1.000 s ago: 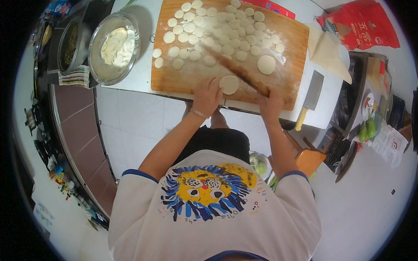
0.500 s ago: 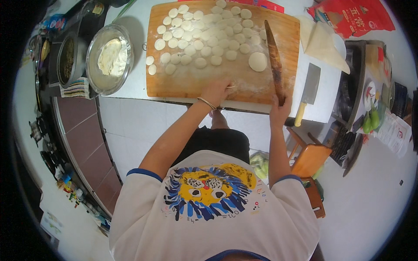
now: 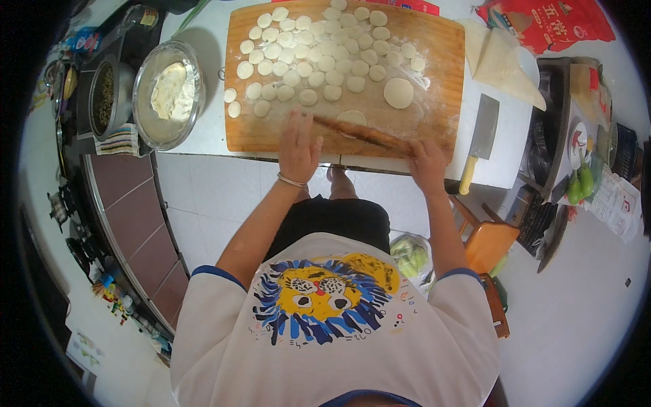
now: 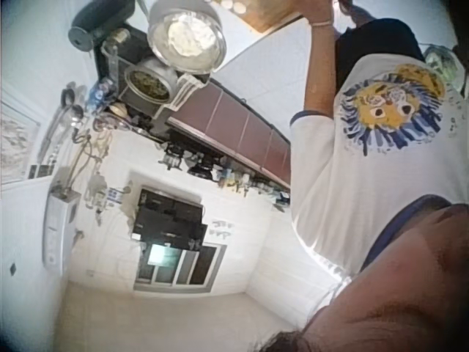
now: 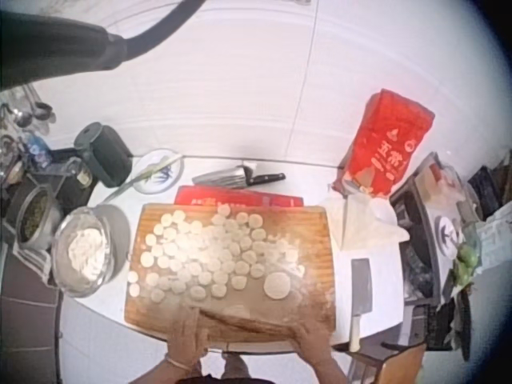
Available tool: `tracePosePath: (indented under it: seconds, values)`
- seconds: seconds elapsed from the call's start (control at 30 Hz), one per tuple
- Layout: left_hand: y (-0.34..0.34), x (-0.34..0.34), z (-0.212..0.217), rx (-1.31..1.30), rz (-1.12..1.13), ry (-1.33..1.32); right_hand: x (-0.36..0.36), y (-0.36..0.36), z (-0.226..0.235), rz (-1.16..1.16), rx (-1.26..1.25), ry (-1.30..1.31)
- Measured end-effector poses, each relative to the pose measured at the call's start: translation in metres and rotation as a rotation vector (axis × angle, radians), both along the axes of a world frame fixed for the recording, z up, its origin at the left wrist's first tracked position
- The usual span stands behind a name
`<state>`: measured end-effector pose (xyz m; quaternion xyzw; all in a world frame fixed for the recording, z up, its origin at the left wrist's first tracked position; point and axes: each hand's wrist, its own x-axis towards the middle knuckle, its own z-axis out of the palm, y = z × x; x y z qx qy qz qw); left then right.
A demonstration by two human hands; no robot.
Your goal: The person uses a wooden rolling pin to flatten small balls of dough into thin, round discs on a floured wooden board. They repeatedly pick up dough balls, roll them, and place the finished discs in rows on the board.
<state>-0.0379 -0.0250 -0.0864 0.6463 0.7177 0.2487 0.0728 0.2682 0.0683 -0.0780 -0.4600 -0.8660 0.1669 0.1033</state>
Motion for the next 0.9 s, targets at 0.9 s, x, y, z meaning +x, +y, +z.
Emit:
tracePosePath:
  seconds: [0.9]
  values:
    - [-0.028, -0.021, -0.005, -0.119, -0.092, -0.043, -0.036, -0.004, -0.025, 0.155, 0.076, -0.027]
